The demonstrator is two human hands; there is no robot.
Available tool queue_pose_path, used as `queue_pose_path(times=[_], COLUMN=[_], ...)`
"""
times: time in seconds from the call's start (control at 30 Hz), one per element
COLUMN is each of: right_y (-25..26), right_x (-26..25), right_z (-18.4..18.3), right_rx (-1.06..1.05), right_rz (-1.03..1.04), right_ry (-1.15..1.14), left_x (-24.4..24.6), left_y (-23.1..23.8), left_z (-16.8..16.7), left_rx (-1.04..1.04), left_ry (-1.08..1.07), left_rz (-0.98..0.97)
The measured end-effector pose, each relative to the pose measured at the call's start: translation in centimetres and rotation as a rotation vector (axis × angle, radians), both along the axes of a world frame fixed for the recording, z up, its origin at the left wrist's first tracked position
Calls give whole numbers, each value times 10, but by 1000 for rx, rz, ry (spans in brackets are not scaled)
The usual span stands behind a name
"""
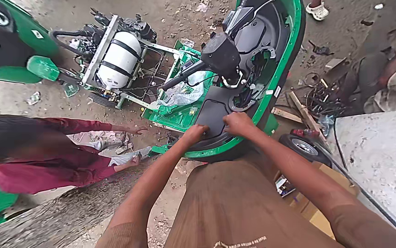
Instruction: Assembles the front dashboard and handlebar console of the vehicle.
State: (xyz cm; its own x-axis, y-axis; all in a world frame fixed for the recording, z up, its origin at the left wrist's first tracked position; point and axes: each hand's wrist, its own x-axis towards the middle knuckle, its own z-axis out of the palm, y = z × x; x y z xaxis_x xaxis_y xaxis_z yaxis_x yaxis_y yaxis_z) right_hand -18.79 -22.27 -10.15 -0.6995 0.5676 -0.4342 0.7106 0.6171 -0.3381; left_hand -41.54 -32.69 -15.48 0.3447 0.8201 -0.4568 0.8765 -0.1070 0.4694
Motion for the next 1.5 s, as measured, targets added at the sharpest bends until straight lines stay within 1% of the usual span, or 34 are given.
queue_pose_path(times=[0.07,0.17,0.23,0.43,0.53,0.67,0.73,0.8,0.83,0.9,0.97,1.03,1.07,1.13,1.23,1.33,1.37,1.43,1.47,1.5], right_y=[0,-2,-7,0,-4,-9,-11,-7,-3,11,19,17,14,15,9,10,13,17,11,6], right_x=[-23,-53,-64,-68,-63,-57,-50,-46,-46,-49,-53,-54,-52,-50,-55,-81,-92,-120,-133,-149], right_z=[-4,-13,-18,-29,-34,-40,-37,-28,-26,-23,-16,-7,-6,-13,-27,-44,-53,-76,-88,-98], right_rx=[-63,-28,-7,44,75,169,211,309,365,363,233,84,30,-20,-149,-277,-295,-339,-372,-398], right_rz=[151,367,478,572,658,789,823,853,858,836,780,672,615,526,389,289,281,328,371,422], right_ry=[-58,-94,-119,-99,-14,228,321,417,459,458,346,159,84,20,26,28,19,30,38,32], left_x=[1,1,0,-4,-7,-19,-29,-38,-41,-42,-42,-41,-38,-36,-40,-51,-54,-65,-67,-65], left_y=[0,3,1,1,-1,-2,-3,0,0,1,2,0,-3,-5,-7,0,1,-1,-9,-15], left_z=[-3,-3,-4,-5,-6,5,11,16,19,24,20,8,3,-2,-8,-8,-7,-3,-3,-5], left_rx=[-4,-4,-10,8,21,92,87,44,20,-8,19,50,53,23,-112,-310,-365,-509,-587,-616], left_ry=[-3,1,2,-30,-86,-212,-272,-312,-328,-318,-278,-273,-270,-208,-113,-90,-88,-128,-156,-110], left_rz=[15,50,58,115,151,203,236,263,259,223,162,129,131,159,217,321,354,451,469,431])
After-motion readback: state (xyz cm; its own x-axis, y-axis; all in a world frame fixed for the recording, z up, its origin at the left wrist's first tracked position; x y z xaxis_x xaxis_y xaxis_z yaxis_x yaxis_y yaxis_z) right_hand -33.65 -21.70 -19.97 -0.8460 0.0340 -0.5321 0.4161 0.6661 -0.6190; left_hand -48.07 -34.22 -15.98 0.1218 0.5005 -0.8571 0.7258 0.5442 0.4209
